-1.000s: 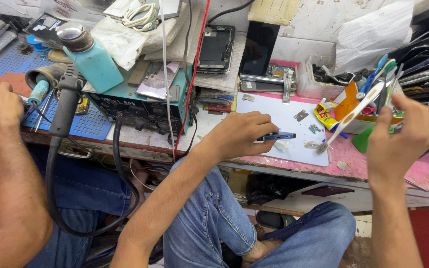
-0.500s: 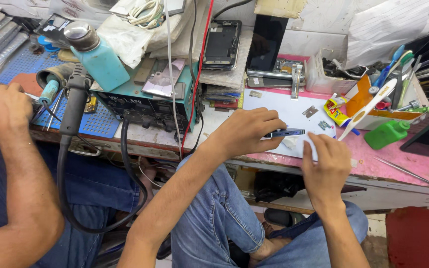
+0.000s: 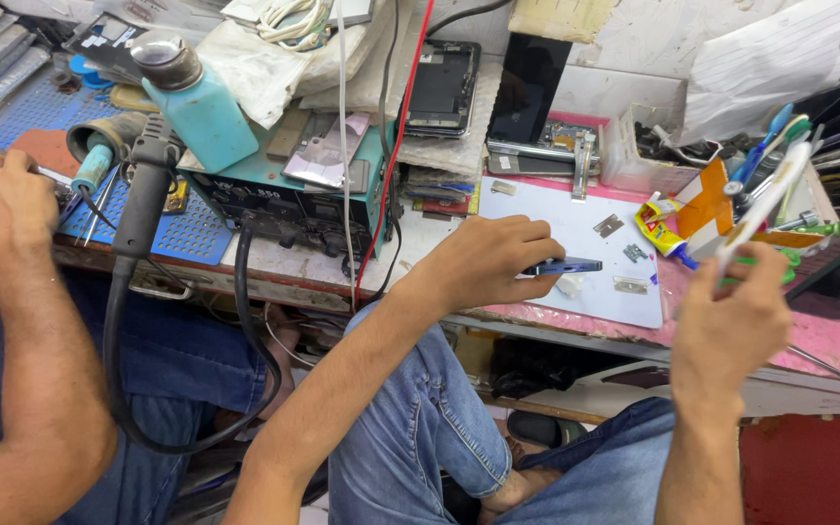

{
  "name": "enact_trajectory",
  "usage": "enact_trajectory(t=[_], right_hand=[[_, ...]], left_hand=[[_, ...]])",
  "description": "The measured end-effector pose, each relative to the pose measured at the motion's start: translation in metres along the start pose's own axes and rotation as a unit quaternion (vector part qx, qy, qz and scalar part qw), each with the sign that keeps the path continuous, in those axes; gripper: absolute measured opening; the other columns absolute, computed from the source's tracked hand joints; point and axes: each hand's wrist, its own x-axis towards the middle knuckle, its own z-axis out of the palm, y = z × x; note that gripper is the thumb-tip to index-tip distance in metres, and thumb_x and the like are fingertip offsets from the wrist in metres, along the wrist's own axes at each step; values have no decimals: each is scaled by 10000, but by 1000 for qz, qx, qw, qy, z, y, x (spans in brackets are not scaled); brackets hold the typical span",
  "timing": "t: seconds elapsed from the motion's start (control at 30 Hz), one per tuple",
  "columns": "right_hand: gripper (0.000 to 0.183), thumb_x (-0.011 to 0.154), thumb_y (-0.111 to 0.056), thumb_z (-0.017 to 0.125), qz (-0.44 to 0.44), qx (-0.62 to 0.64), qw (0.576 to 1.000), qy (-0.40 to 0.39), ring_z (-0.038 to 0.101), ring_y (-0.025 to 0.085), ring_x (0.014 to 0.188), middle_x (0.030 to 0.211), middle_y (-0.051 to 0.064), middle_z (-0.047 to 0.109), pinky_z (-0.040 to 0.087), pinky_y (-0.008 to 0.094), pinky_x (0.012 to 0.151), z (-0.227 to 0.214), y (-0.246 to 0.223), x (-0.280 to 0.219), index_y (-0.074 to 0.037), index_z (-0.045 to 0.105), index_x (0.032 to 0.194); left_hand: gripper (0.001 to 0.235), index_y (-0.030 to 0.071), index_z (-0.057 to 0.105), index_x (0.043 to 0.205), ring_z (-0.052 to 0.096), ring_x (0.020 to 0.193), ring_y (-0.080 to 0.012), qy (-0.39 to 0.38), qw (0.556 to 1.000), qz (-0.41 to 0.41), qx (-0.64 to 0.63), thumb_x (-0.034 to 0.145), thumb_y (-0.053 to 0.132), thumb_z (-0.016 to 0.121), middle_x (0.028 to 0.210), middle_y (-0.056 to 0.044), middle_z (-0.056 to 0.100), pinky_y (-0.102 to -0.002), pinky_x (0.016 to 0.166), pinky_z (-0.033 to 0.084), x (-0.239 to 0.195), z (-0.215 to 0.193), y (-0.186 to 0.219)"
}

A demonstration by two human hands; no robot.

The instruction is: The person cleans a blue smartphone by first brushing its edges and ports with a toothbrush, then wiping the back and camera area with a white cloth. The person rotates the phone to clean different sides and continues wiping until the surface appears clean.

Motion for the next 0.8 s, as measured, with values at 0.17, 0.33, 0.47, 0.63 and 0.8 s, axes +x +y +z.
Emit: enact_trajectory(t=[0.17, 0.33, 0.47, 0.63, 0.8], right_hand=[[135, 1110, 7, 652, -44, 20, 998, -46, 664, 289, 867, 1022, 199, 683, 520, 399, 767, -41, 73, 18, 62, 682, 1230], [119, 1162, -20, 647, -88, -23, 986, -139, 651, 253, 731, 925, 183, 690, 520, 368, 675, -13, 183, 88, 68, 726, 1169], [125, 1026, -57, 691, -160, -186, 941, -231, 681, 242, 645, 820, 167, 735, 556, 328, 674, 27, 223, 143, -11, 805, 1005], [193, 946, -216, 753, -164, -283, 891, -314, 694, 264, 613, 687, 165, 767, 578, 358, 647, 51, 191, 190, -49, 838, 899], [297, 1055, -326, 677, -199, -272, 911, -237, 708, 364, 758, 785, 169, 746, 559, 457, 741, 43, 131, 173, -74, 828, 1011]], left_hand=[[179, 103, 687, 988, 665, 874, -235, 6, 1000, 28, -7, 896, 246, 742, 913, -40, 638, -399, 702, 540, -2, 5, -4], [208, 105, 679, 1000, 672, 878, -239, -5, 1000, 27, -2, 875, 261, 741, 913, -40, 638, -406, 696, 542, -4, 6, -5], [211, 113, 676, 1005, 676, 882, -239, -13, 1000, 25, 2, 878, 269, 740, 915, -39, 639, -412, 691, 542, -2, 6, -5], [222, 115, 673, 1002, 676, 883, -240, -16, 1000, 22, -2, 868, 278, 742, 922, -36, 641, -414, 688, 543, -4, 8, -7], [221, 123, 674, 1011, 677, 899, -236, -1, 1000, 25, -6, 867, 279, 732, 925, -31, 636, -409, 704, 550, -4, 10, -7]])
